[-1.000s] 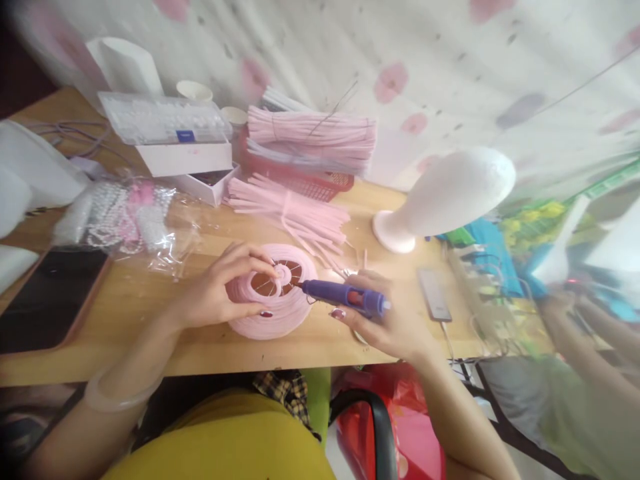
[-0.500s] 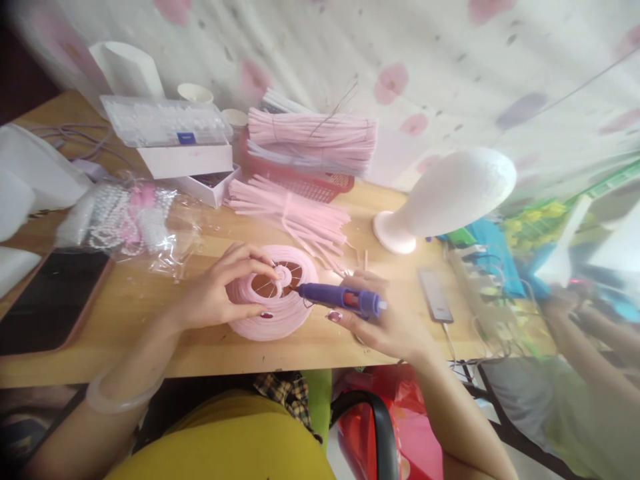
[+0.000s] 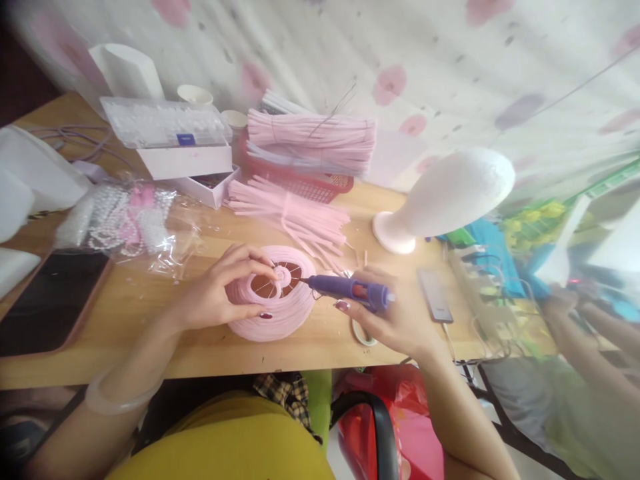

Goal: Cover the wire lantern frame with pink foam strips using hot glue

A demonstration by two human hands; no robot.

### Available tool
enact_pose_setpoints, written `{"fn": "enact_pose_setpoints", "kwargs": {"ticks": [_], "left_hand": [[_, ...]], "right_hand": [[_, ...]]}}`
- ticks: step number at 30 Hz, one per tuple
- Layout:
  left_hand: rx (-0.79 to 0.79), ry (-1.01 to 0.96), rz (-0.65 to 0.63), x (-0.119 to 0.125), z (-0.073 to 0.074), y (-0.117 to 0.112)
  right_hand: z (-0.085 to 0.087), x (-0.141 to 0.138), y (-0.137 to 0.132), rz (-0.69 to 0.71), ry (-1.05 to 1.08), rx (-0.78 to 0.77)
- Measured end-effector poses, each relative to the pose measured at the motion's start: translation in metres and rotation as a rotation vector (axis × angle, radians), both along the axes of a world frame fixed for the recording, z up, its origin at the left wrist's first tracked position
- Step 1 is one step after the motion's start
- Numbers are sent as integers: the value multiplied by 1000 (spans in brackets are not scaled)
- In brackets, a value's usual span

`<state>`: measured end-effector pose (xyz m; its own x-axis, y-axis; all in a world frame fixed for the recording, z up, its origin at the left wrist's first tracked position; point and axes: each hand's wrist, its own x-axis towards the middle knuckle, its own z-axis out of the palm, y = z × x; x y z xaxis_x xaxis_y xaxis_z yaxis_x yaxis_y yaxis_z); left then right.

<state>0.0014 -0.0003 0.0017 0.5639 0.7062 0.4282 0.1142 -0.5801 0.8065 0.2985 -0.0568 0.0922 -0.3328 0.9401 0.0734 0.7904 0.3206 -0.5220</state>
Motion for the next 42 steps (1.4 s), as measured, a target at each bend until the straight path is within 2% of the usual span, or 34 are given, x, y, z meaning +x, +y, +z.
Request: {"fn": "enact_pose_setpoints", "kwargs": {"ticks": [14, 31, 42], "left_hand": [[3, 9, 3, 0, 0, -1], [-12, 29, 9, -1, -1, 0], [-16, 24, 12, -1, -1, 0]], "right_hand": [[2, -4, 1, -6, -10, 22], [1, -4, 3, 0, -24, 0], [4, -13, 4, 14, 10, -33]]}}
